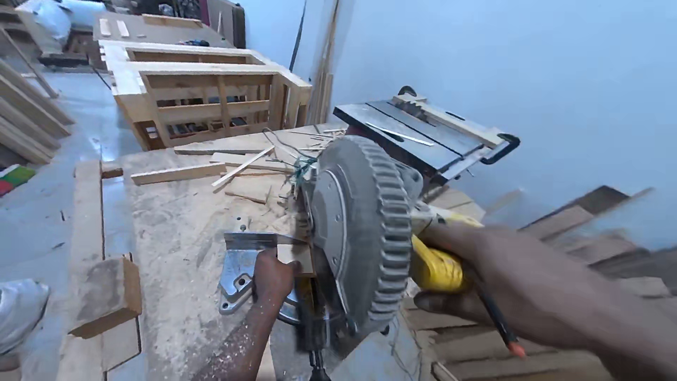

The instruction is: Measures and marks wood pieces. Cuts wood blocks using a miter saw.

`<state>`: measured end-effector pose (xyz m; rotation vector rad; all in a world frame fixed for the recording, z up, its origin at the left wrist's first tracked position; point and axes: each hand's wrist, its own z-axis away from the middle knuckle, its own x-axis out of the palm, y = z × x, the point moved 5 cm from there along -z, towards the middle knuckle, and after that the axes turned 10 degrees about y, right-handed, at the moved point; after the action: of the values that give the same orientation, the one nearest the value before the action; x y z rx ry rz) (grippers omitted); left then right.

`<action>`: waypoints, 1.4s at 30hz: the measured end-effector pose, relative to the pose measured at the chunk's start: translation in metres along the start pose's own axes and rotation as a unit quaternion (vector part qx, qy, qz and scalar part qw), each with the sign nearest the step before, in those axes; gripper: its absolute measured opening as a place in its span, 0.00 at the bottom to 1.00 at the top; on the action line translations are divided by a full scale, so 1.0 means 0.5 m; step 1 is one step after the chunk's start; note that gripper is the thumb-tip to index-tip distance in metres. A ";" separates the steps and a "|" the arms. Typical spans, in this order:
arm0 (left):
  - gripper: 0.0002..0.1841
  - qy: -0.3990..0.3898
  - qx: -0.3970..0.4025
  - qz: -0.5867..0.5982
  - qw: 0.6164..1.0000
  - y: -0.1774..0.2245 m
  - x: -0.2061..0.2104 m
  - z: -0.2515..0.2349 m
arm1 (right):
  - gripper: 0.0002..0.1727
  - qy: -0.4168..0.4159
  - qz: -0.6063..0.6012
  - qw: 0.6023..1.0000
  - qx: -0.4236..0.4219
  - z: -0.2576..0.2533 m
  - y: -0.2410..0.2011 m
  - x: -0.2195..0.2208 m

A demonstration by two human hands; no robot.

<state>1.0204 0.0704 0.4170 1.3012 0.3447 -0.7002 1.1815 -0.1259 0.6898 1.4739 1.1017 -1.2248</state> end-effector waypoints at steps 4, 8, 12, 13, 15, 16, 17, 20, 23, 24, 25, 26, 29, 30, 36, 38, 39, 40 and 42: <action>0.25 0.002 -0.003 0.002 1.000 -0.003 0.001 -0.002 | 0.17 0.178 0.028 0.979 -0.096 0.046 -0.021 0.049; 0.27 0.002 -0.014 0.004 1.000 0.000 0.000 0.002 | 0.19 0.149 0.035 0.984 -0.093 0.060 -0.031 0.058; 0.28 -0.001 -0.013 -0.018 1.000 0.004 0.010 0.003 | 0.20 0.131 0.030 0.987 -0.093 0.065 -0.032 0.058; 0.29 -0.002 -0.008 -0.025 1.000 0.003 0.012 0.001 | 0.20 0.131 0.036 0.986 -0.098 0.067 -0.029 0.060; 0.30 -0.005 -0.003 -0.036 0.999 0.000 0.014 -0.001 | 0.20 0.126 0.043 0.986 -0.103 0.073 -0.024 0.067; 0.30 -0.005 -0.005 -0.036 0.999 0.000 0.014 -0.002 | 0.20 0.130 0.046 0.985 -0.103 0.076 -0.022 0.073; 0.30 -0.005 -0.008 -0.032 0.999 -0.002 0.014 -0.002 | 0.20 0.135 0.050 0.984 -0.103 0.079 -0.022 0.079; 0.29 0.005 -0.006 -0.017 1.000 -0.006 0.017 -0.007 | 0.18 0.139 0.044 0.985 -0.088 0.085 -0.034 0.100; 0.29 -0.007 -0.007 -0.009 1.000 0.002 0.012 -0.012 | 0.18 0.142 0.041 0.986 -0.073 0.094 -0.048 0.129; 0.29 -0.010 -0.007 -0.006 1.000 0.006 0.009 -0.013 | 0.17 0.146 0.041 0.986 -0.070 0.097 -0.054 0.141; 0.29 -0.010 -0.002 -0.004 1.000 0.011 0.004 -0.014 | 0.17 0.151 0.041 0.985 -0.067 0.101 -0.058 0.156; 0.28 -0.008 0.005 -0.005 1.000 0.015 0.001 -0.016 | 0.16 0.152 0.040 0.986 -0.063 0.106 -0.062 0.174; 0.26 -0.010 0.022 -0.018 1.000 0.023 -0.005 -0.018 | 0.15 0.118 0.024 0.991 -0.060 0.109 -0.059 0.191; 0.26 -0.011 0.026 -0.016 0.999 0.024 -0.006 -0.019 | 0.16 0.105 0.015 0.992 -0.064 0.101 -0.051 0.173; 0.23 -0.019 0.045 -0.028 0.998 0.025 -0.001 -0.006 | 0.22 0.358 -0.022 0.932 -0.056 0.001 0.024 -0.059; 0.23 -0.011 0.058 -0.038 0.998 0.025 -0.001 0.000 | 0.21 0.495 -0.090 0.864 -0.011 -0.009 0.056 -0.073; 0.23 -0.010 0.060 -0.046 0.997 0.027 -0.003 0.004 | 0.19 0.541 -0.127 0.831 0.023 -0.001 0.071 -0.046; 0.24 -0.017 0.059 -0.054 0.997 0.028 -0.006 0.008 | 0.18 0.557 -0.159 0.811 0.081 0.011 0.079 0.007; 0.25 -0.030 0.053 -0.069 0.996 0.021 -0.014 0.019 | 0.16 0.450 -0.239 0.829 0.231 0.021 0.070 0.192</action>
<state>1.0207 0.0644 0.4317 1.3632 0.3548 -0.8814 1.2245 -0.1349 0.5970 2.3728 1.9909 -1.1712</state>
